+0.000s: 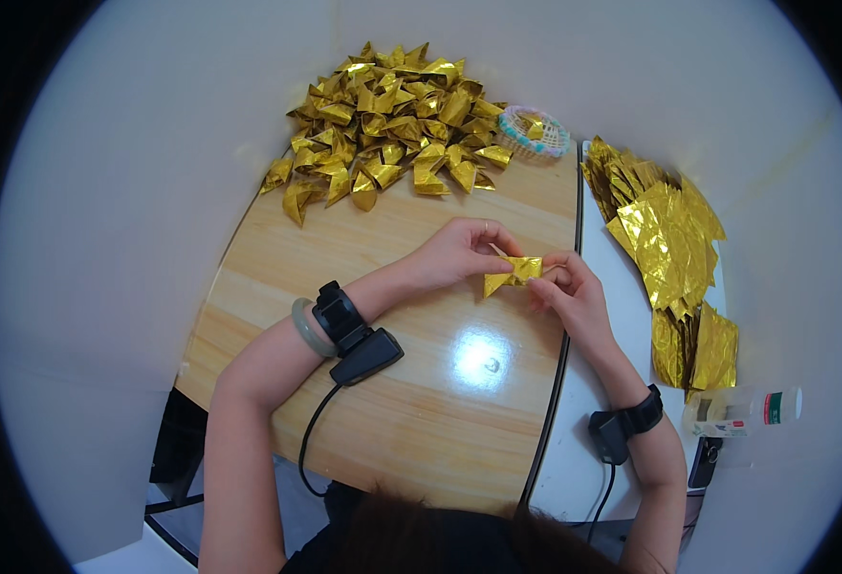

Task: Fold sheets of gold-colored paper into decorative ingot shapes.

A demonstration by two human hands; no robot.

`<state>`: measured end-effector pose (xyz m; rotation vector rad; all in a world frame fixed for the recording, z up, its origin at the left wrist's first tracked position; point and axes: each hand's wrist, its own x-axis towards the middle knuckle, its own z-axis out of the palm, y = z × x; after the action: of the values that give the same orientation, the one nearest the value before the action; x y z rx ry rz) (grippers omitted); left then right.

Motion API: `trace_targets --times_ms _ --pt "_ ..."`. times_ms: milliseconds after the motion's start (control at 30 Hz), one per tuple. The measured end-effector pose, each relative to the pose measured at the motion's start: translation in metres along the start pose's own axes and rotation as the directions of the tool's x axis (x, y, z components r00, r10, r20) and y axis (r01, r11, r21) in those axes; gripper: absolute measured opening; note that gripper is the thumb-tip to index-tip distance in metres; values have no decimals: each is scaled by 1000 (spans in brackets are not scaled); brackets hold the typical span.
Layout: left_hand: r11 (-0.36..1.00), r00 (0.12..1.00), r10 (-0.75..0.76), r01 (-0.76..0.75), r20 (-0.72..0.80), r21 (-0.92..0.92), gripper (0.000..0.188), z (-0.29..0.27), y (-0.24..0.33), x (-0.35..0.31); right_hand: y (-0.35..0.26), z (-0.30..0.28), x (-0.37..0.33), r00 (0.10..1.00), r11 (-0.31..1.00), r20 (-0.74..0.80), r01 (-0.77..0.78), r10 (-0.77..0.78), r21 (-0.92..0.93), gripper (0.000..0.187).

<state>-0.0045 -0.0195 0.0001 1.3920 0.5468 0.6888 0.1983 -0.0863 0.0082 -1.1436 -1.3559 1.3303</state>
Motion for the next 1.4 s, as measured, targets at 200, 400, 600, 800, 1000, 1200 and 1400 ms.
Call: trace_targets --times_ms 200,400,600,800,1000,1200,1400 --pt "997 999 10 -13 40 76 26 4 5 -6 -3 4 0 996 983 16 -81 85 -165 14" --pt "974 997 9 -27 81 226 24 7 0 -3 2 4 0 998 985 1 -67 68 -157 22" --pt "956 986 -99 57 133 288 20 13 1 -2 -3 1 -2 999 953 -17 -47 44 -299 27" --pt "991 989 -130 129 63 26 21 11 -9 3 1 -3 -1 997 941 -37 55 -71 -334 32" --pt "989 985 -86 66 153 132 21 12 -9 0 0 -3 -1 1000 971 2 -22 23 -238 25" --pt "984 993 -52 33 -106 -173 17 7 -8 -1 2 5 -2 996 984 -67 42 -55 -176 18" --pt "993 990 -103 97 -92 -68 13 14 2 -2 -4 -4 -3 1000 973 10 -15 18 -231 18"
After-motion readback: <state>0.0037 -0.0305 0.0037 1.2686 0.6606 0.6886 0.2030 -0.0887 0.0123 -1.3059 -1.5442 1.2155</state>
